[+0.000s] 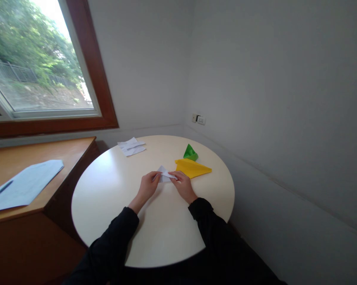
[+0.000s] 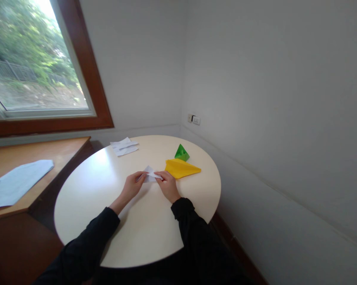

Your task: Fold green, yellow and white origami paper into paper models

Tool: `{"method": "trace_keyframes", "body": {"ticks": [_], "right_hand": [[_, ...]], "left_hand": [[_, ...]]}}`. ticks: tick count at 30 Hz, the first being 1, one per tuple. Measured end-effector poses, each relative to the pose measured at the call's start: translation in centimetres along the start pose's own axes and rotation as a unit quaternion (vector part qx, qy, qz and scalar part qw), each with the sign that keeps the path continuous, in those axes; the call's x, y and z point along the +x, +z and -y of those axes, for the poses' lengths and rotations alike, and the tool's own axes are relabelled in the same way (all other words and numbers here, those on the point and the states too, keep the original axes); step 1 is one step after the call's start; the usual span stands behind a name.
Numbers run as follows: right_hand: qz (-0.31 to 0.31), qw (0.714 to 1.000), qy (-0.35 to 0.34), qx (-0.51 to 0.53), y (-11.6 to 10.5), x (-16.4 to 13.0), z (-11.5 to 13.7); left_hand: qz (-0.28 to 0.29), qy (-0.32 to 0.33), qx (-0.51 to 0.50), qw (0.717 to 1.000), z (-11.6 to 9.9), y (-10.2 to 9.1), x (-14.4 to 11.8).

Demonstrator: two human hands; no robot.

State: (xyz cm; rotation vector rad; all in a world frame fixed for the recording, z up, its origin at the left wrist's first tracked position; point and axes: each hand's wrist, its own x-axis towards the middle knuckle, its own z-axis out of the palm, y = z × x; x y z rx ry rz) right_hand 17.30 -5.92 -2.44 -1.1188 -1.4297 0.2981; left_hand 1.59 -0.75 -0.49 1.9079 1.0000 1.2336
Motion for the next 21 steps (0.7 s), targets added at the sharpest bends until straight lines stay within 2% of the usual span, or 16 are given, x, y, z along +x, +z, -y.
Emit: {"method": "trace_keyframes", "body": {"ticks": [12, 21], "right_hand": [[-0.004, 1.000, 0.010, 0.000, 0.17, -0.28, -0.46], [-0.054, 0.997, 0.050, 0.032, 0.27, -0.12, -0.35]], "left_hand": [[-0.023, 0.020, 0.003, 1.000, 0.19, -0.10, -0.07], [-0.034, 0.051, 0.043, 0.997, 0.31, -0.24, 0.03]]}}
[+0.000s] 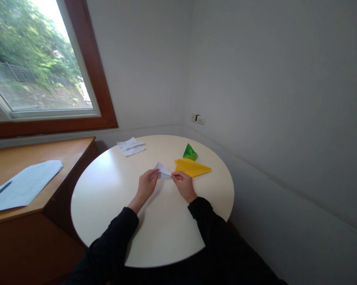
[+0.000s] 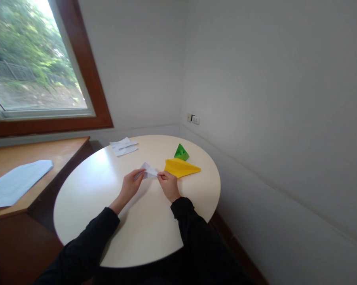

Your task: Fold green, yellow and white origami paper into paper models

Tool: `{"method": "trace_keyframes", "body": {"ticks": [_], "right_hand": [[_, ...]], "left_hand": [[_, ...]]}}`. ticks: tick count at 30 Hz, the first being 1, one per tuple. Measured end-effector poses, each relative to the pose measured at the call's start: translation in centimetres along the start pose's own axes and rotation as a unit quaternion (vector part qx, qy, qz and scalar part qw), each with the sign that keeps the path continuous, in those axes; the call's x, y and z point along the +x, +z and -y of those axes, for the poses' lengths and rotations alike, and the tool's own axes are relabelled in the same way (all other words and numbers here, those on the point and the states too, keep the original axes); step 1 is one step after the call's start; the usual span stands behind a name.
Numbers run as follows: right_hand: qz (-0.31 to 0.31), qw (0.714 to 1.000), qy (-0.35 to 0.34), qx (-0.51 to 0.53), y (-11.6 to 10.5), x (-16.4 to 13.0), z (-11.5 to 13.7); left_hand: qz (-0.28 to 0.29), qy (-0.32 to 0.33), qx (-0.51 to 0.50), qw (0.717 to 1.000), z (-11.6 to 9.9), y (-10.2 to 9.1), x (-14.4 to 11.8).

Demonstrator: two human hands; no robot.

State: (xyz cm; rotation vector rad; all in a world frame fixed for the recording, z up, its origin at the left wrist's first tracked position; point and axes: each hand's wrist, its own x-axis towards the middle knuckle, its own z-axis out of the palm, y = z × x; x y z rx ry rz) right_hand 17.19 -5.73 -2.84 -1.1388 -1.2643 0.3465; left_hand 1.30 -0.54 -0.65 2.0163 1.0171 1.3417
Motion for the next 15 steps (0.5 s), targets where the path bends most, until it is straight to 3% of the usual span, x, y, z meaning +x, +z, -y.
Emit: {"method": "trace_keyframes", "body": {"ticks": [7, 15], "right_hand": [[-0.019, 1.000, 0.016, 0.016, 0.20, 0.07, 0.10], [-0.050, 0.999, -0.020, 0.001, 0.12, -0.09, 0.40]], "left_hand": [[0.004, 0.021, 0.024, 0.999, 0.54, 0.11, 0.09], [0.014, -0.012, 0.000, 1.000, 0.03, 0.13, -0.09]]}}
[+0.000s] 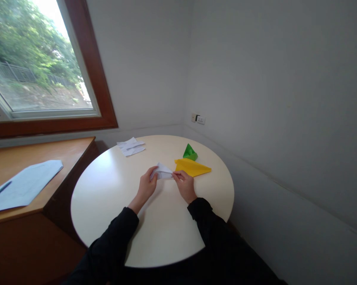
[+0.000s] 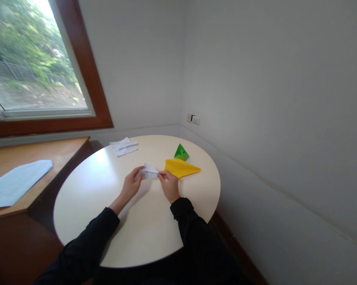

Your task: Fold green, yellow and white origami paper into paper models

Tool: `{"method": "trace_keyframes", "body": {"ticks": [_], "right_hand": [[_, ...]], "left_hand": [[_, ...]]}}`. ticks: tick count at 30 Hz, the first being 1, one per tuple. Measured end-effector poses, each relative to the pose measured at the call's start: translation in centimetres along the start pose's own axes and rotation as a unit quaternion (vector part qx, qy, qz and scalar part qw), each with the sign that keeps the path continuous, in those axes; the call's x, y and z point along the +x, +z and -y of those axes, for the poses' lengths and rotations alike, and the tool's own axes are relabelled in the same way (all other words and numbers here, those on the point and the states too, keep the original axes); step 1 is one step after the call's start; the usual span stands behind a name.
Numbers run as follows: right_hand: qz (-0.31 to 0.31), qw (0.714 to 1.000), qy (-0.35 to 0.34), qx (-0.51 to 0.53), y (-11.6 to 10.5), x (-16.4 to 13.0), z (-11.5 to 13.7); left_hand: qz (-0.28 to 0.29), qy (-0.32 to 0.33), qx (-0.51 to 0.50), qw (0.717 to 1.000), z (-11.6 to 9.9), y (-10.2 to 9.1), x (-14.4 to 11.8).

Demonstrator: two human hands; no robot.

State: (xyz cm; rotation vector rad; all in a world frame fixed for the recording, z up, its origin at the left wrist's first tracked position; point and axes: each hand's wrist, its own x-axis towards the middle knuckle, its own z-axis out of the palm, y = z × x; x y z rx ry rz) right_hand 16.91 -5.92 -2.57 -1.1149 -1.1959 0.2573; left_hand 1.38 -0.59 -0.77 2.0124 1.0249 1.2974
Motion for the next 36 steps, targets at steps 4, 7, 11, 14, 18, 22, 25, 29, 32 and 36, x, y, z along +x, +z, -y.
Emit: {"method": "trace_keyframes", "body": {"ticks": [4, 7, 11, 14, 18, 22, 25, 29, 32, 36], "right_hand": [[-0.030, 0.997, -0.058, -0.038, 0.0, 0.0, 0.3], [-0.041, 0.991, -0.106, -0.072, -0.1, -0.1, 0.7], [-0.017, 0.988, -0.134, -0.080, 0.0, -0.4, 1.2], [0.019, 0.986, -0.157, -0.059, 0.3, -0.6, 1.5], [0.076, 0.976, -0.192, -0.064, 0.6, -0.9, 1.9], [0.090, 0.969, -0.198, -0.117, 0.8, -1.1, 1.9], [0.099, 0.963, -0.200, -0.149, 0.9, -1.2, 1.5], [0.118, 0.949, -0.231, -0.179, 1.0, -1.1, 0.7], [0.140, 0.937, -0.255, -0.193, 1.1, -1.0, 0.3], [0.180, 0.927, -0.247, -0.219, 1.0, -1.0, 0.4]], "left_hand": [[0.016, -0.043, -0.055, 0.997, 0.1, 0.2, 0.0], [0.033, -0.081, -0.127, 0.988, 0.2, 0.4, 0.2], [0.050, -0.115, -0.196, 0.972, -0.2, 0.5, 0.3], [0.060, -0.120, -0.234, 0.963, -0.7, 0.4, 0.2], [0.087, -0.131, -0.277, 0.948, -1.3, 0.3, 0.0], [0.103, -0.148, -0.299, 0.937, -1.5, 0.3, -0.1], [0.125, -0.159, -0.317, 0.927, -1.7, 0.3, -0.2], [0.153, -0.164, -0.336, 0.915, -1.9, 0.4, -0.2], [0.162, -0.188, -0.356, 0.901, -1.8, 0.5, -0.2], [0.170, -0.211, -0.392, 0.879, -1.5, 0.5, -0.1]]}}
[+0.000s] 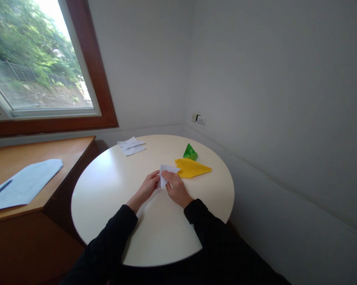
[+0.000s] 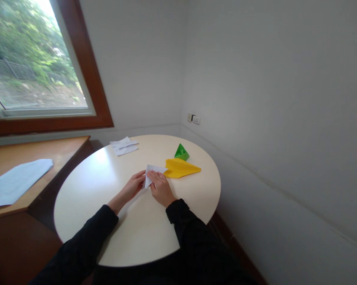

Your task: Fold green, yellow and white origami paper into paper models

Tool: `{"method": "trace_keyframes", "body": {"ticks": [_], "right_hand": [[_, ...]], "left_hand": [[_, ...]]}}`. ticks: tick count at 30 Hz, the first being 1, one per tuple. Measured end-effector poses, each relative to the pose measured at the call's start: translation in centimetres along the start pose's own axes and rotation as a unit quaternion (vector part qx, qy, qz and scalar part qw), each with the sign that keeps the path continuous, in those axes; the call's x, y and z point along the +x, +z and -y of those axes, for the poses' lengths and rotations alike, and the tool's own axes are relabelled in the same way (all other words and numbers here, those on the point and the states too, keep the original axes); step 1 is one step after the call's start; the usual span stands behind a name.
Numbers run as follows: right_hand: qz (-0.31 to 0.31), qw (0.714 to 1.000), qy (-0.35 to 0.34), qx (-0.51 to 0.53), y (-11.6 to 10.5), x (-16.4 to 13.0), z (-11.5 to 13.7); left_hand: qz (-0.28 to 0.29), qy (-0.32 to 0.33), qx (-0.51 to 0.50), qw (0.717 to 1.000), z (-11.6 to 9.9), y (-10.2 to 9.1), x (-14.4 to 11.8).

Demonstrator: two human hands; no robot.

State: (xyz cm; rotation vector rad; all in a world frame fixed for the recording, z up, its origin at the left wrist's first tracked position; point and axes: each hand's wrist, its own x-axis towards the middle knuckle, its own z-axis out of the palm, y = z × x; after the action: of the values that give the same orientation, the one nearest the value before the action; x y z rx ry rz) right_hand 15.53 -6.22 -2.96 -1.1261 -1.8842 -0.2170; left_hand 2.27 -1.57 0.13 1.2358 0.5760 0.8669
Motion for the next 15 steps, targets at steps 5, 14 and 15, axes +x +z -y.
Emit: {"method": "trace_keyframes", "body": {"ticks": [5, 14, 15], "right_hand": [[0.055, 0.998, 0.006, -0.027, -0.29, 0.03, 0.33], [0.080, 0.994, 0.021, -0.067, 0.03, 0.04, 0.60], [0.083, 0.994, 0.022, -0.068, 0.03, 0.04, 0.60]], "left_hand": [[0.037, -0.003, -0.033, 0.999, -0.03, -0.21, 0.20], [0.048, -0.018, -0.052, 0.997, -0.54, 0.30, -0.13], [0.044, -0.021, -0.040, 0.998, -0.59, 0.31, -0.25]]}}
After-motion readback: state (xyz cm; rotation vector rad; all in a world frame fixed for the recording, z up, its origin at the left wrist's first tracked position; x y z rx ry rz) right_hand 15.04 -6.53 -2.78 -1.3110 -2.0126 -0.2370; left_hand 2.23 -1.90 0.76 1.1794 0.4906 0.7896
